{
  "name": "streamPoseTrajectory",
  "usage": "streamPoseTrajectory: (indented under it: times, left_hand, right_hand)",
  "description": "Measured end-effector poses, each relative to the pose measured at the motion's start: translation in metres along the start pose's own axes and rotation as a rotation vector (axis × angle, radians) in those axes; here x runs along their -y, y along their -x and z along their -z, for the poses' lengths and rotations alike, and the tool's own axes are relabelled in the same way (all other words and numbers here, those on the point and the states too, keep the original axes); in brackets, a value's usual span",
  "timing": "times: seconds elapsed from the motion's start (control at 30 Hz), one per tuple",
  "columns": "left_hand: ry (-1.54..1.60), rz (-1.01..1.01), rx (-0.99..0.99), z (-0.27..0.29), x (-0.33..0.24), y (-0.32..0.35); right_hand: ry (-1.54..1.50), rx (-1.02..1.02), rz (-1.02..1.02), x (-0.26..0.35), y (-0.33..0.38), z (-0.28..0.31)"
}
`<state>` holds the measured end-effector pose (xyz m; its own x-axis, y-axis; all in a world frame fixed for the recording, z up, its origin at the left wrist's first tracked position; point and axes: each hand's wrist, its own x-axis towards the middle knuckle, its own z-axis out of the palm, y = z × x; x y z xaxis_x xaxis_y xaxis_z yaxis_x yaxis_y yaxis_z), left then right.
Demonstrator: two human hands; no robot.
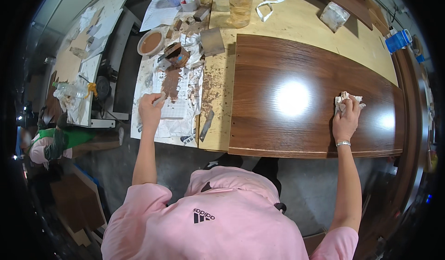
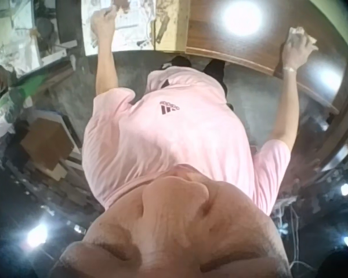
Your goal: The person wipes the surface of a wood panel with a cloth, uses a block to sand the edges and surface, and pours a liquid from a bottle onto the cloth before wiping the wood panel again.
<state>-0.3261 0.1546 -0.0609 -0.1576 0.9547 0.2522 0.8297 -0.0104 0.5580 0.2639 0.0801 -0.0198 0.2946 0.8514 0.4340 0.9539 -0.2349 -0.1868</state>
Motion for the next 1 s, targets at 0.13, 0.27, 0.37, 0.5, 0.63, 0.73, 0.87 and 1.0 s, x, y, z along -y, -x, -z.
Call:
streamPoseTrajectory:
  times: [0.13, 0.27, 0.37, 0.5, 0.63, 0.73, 0.87, 1.0]
  left_hand:
    - [1.007, 0.475, 0.146, -0.004, -0.019, -0.007]
    - [1.558, 0.522, 0.373, -0.018, -0.072, -0.016]
    - [1.385, 0.381, 0.356, -0.042, -0.107, -0.022]
    - [0.772, -0.129, 0.143, -0.076, -0.137, -0.028]
    - [0.467, -0.321, 0.028, -0.089, -0.161, -0.036]
    - [0.464, -0.342, 0.038, -0.101, -0.167, -0.043]
    - [0.476, -0.361, 0.038, -0.125, -0.175, -0.06]
    - [0.417, -0.39, -0.026, -0.158, -0.172, -0.109]
  right_hand:
    - [-0.018, -0.001, 0.0, 0.003, -0.001, 0.004]
    - [-0.014, -0.004, -0.015, 0.005, 0.0, 0.007]
    - [-0.022, -0.006, 0.02, 0.005, 0.0, 0.003]
    - [-0.023, -0.013, 0.015, 0.004, 0.0, 0.003]
    - [-0.022, 0.007, -0.008, 0.006, 0.0, 0.007]
    - [-0.02, 0.013, -0.014, 0.004, -0.001, 0.006]
    - [-0.014, 0.003, -0.001, 0.004, 0.0, 0.008]
    - [-0.022, 0.011, -0.012, 0.006, -0.003, 0.008]
